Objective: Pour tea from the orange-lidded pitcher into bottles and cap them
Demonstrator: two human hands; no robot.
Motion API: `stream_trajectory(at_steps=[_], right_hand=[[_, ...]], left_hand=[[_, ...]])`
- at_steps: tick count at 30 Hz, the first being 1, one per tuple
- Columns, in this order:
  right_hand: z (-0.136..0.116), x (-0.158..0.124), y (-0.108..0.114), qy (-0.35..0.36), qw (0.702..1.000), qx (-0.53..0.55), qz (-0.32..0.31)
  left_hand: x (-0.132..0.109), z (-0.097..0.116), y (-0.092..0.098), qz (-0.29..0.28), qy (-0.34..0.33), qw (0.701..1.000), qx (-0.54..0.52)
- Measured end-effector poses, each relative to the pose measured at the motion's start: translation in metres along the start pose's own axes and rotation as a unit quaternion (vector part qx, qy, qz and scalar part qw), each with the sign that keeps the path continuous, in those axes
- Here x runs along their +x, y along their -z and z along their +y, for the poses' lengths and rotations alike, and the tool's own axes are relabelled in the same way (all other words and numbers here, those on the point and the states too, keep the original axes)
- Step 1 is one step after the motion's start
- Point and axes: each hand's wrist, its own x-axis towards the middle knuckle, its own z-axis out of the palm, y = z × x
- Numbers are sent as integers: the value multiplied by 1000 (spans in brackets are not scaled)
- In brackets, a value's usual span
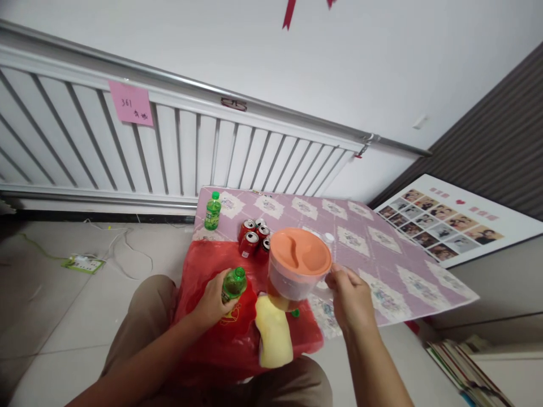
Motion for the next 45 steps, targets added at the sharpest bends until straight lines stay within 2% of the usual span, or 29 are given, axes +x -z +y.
stream_trajectory(at_steps=[3, 10, 20, 26, 30, 34, 40, 42, 45], right_hand=[[14, -2, -15, -56, 992, 84, 79], [54, -12, -49, -80, 984, 99, 124], [92, -20, -80, -106, 980, 109, 128], [105, -30, -88, -128, 978, 108, 123], [106, -31, -83, -128, 983, 100, 84], [114, -31, -63, -119, 989, 81, 41], [154, -53, -11, -154, 985, -21, 74], [169, -64, -3, -158, 984, -67, 51], [183, -75, -6, -153, 978, -140, 11]], left_hand=[[-1, -2, 0, 4, -2, 1000, -2], [0, -2, 0, 12, -1, 1000, -11], [-1, -7, -2, 0, 1, 999, -43], [-2, -13, -4, -1, 5, 999, -54], [-1, -15, -3, -13, 6, 998, -53], [1, -13, 0, -21, 2, 998, -54], [2, -8, 2, -15, 18, 997, -68], [3, -6, 3, -18, 17, 997, -79], [4, -2, 5, -23, 13, 996, -88]])
